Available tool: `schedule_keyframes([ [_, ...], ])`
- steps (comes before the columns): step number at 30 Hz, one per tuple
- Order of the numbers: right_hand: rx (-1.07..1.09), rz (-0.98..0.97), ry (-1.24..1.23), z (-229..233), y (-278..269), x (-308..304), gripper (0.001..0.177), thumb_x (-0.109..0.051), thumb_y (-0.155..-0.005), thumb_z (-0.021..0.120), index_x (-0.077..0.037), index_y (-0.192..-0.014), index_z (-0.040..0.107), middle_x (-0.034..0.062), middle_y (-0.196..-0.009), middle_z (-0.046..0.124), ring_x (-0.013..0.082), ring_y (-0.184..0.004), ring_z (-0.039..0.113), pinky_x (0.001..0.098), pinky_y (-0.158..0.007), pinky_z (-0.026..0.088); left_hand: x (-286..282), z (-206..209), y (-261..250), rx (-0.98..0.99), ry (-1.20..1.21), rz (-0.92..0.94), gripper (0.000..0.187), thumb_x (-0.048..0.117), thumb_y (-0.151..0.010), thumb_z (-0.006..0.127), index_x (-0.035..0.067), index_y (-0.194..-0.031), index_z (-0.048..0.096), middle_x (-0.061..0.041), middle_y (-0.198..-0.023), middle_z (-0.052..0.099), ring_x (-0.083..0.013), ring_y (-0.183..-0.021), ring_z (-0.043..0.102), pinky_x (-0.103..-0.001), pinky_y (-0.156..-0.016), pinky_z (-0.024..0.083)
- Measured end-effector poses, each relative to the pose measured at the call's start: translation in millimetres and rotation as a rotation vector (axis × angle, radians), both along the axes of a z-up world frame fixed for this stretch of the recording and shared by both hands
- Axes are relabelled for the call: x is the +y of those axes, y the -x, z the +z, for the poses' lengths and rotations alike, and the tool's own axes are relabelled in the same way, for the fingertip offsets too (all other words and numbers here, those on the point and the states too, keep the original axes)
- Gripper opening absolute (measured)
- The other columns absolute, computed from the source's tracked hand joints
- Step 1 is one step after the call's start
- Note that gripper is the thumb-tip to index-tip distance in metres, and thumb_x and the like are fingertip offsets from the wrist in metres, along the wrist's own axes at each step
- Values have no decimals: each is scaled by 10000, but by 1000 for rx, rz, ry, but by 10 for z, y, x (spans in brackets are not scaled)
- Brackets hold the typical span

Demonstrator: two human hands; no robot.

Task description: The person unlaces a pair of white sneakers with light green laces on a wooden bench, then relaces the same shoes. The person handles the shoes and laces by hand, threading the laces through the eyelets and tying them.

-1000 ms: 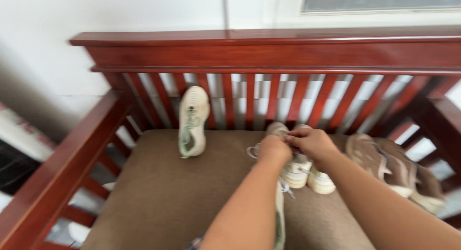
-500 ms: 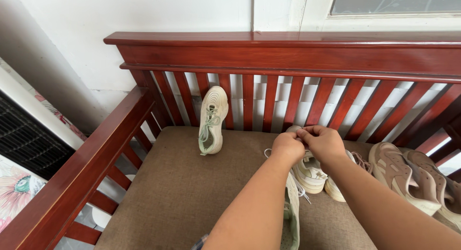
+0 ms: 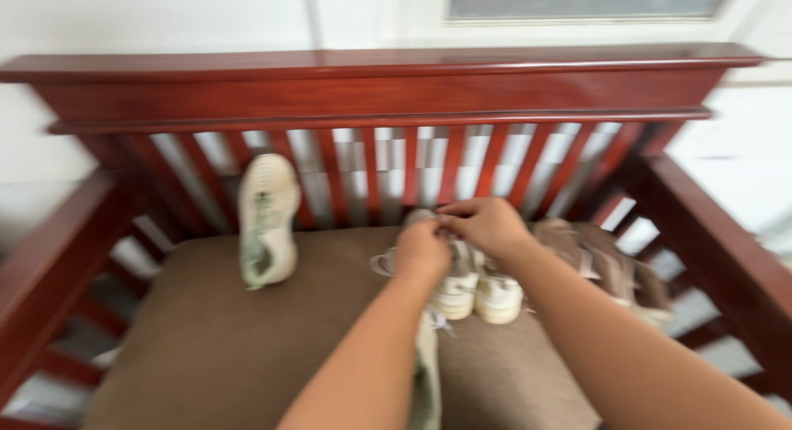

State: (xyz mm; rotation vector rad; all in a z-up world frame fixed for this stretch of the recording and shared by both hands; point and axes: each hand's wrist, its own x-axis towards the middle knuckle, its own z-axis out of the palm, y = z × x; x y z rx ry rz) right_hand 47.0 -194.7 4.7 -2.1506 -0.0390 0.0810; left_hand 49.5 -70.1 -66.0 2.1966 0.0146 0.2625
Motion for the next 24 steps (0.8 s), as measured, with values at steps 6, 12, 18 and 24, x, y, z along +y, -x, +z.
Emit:
schedule_keyframes([
  [6,31,-70,-74,-84,-3,-77,259,-207,-865,756,-57,-1071,805,69,-878,819,135,-798,791,282,-760,618,-83,-139,-49,27,35,-46,268,256,-978,554,91,-1118,712,-211,-1083,722,-419,-1037,676,-511,-885,525],
  [12,-136,-120,94,-42,40,-112,240,-270,-839,786,-85,-988,819,86,-872,802,172,-802,773,313,-776,597,-138,-35,34,-12,-40,-47,283,232,-1000,510,60,-1163,664,-215,-1241,662,-443,-1123,623,-529,-934,488],
  [18,-290,-107,75,-43,57,-33,232,-260,-849,789,-63,-969,804,111,-880,783,198,-797,741,323,-768,584,-56,141,55,57,44,-89,347,266,-1003,460,89,-1260,612,-216,-1216,677,-415,-1131,643,-504,-955,488],
  [24,-70,-83,-330,-33,31,-1,243,-222,-880,766,-8,-996,780,91,-872,768,135,-786,705,300,-736,578,67,178,69,132,112,-130,421,418,-1046,443,72,-1188,636,-183,-1095,731,-348,-1037,692,-439,-907,513],
])
